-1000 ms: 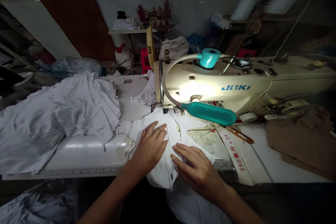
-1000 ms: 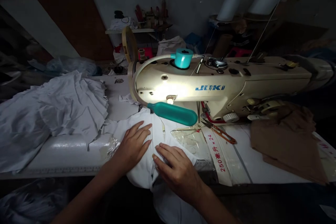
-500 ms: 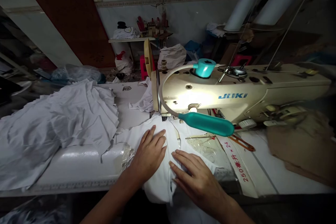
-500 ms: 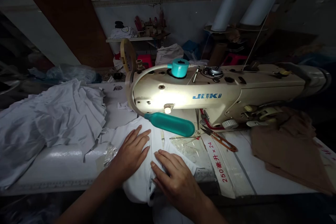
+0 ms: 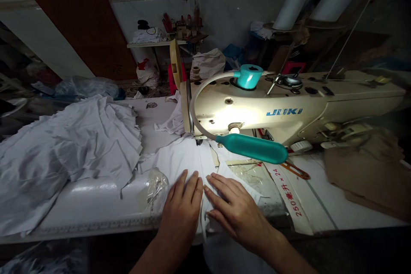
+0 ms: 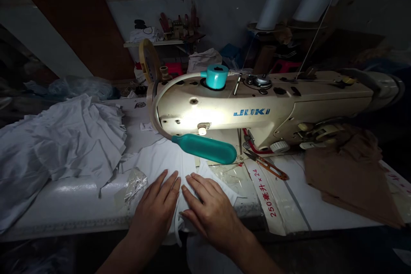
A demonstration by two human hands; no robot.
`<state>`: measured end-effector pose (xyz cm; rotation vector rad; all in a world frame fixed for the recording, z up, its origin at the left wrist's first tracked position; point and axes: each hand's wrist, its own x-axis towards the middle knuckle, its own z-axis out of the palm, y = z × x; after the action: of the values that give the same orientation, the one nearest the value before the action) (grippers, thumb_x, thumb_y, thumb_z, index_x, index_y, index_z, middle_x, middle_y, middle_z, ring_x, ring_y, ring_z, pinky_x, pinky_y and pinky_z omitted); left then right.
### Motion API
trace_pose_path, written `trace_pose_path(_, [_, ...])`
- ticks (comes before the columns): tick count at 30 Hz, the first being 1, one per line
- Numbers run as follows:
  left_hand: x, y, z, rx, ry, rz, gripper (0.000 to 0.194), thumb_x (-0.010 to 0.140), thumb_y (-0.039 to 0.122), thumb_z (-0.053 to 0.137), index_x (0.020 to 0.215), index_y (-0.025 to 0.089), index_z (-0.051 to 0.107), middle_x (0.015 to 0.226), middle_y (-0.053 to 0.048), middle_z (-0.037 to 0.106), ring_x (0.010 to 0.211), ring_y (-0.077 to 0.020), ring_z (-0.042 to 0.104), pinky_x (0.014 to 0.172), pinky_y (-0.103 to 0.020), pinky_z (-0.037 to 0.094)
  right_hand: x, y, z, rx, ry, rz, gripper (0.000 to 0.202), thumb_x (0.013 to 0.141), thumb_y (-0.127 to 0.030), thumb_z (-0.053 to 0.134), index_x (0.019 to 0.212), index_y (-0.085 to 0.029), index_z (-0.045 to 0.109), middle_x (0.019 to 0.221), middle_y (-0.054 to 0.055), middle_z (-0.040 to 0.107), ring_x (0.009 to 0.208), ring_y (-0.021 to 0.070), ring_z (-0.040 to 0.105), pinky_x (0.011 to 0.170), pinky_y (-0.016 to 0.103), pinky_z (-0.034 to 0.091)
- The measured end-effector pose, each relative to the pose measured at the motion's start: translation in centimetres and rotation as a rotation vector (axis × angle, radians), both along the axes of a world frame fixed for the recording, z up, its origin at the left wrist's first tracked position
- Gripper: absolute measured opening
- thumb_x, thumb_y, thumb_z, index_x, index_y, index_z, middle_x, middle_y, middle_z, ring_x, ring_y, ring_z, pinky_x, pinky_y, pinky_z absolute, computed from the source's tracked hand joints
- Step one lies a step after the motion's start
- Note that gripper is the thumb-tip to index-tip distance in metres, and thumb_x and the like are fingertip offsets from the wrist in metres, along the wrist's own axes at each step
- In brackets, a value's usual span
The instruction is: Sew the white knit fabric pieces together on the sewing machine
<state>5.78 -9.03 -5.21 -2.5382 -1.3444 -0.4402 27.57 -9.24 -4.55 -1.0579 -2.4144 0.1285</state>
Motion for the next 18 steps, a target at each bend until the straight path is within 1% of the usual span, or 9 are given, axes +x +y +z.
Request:
trace_pose_path(4, [-0.8,1.6,-0.4,-0.031,-0.012,-0.012,0.047,0.099,0.011,0.048,0.143,0.015,0.062,0.155,-0.009,0.056,0.146,-0.0379,0.049,0.112,-0.052,0.051,-0.6,1.1,0.6,-0.032,-0.016,-0.030,0.042,0.104,-0.032,0.059,0.143,-0.017,0.061,0.151,0.017,0.058,0.142,0.0336,0.053,0.112,0.054,0.052])
trace_pose_path(10, [-2.1,4.6,0.2,-0.115,-0.046,-0.080,0.045,0.104,0.018,0.048,0.148,0.018,0.057,0.157,-0.009,0.055,0.154,-0.0365,0.037,0.118,-0.055,0.045,-1.3,2.7,1.0,-0.049,-0.031,-0.070,0.041,0.106,-0.034,0.057,0.142,-0.017,0.062,0.152,0.017,0.058,0.142,0.0344,0.053,0.112,0.056,0.051])
trace_pose_path(14, [-2.6,6.4,0.5,-0.143,-0.037,-0.117,0.043,0.106,0.022,0.046,0.147,0.019,0.058,0.157,-0.009,0.054,0.155,-0.0368,0.035,0.116,-0.055,0.046,-1.8,3.7,1.0,-0.064,-0.049,-0.111,0.041,0.108,-0.036,0.053,0.142,-0.016,0.062,0.152,0.017,0.057,0.142,0.0340,0.052,0.115,0.055,0.048])
trace_pose_path(18, [-3.0,8.5,0.7,-0.145,-0.033,-0.140,0.042,0.107,0.025,0.046,0.148,0.020,0.058,0.158,-0.009,0.053,0.154,-0.0379,0.035,0.117,-0.056,0.045,-2.5,4.7,1.0,-0.057,-0.041,-0.165,0.041,0.108,-0.037,0.053,0.143,-0.017,0.062,0.152,0.018,0.057,0.142,0.0340,0.052,0.113,0.055,0.049])
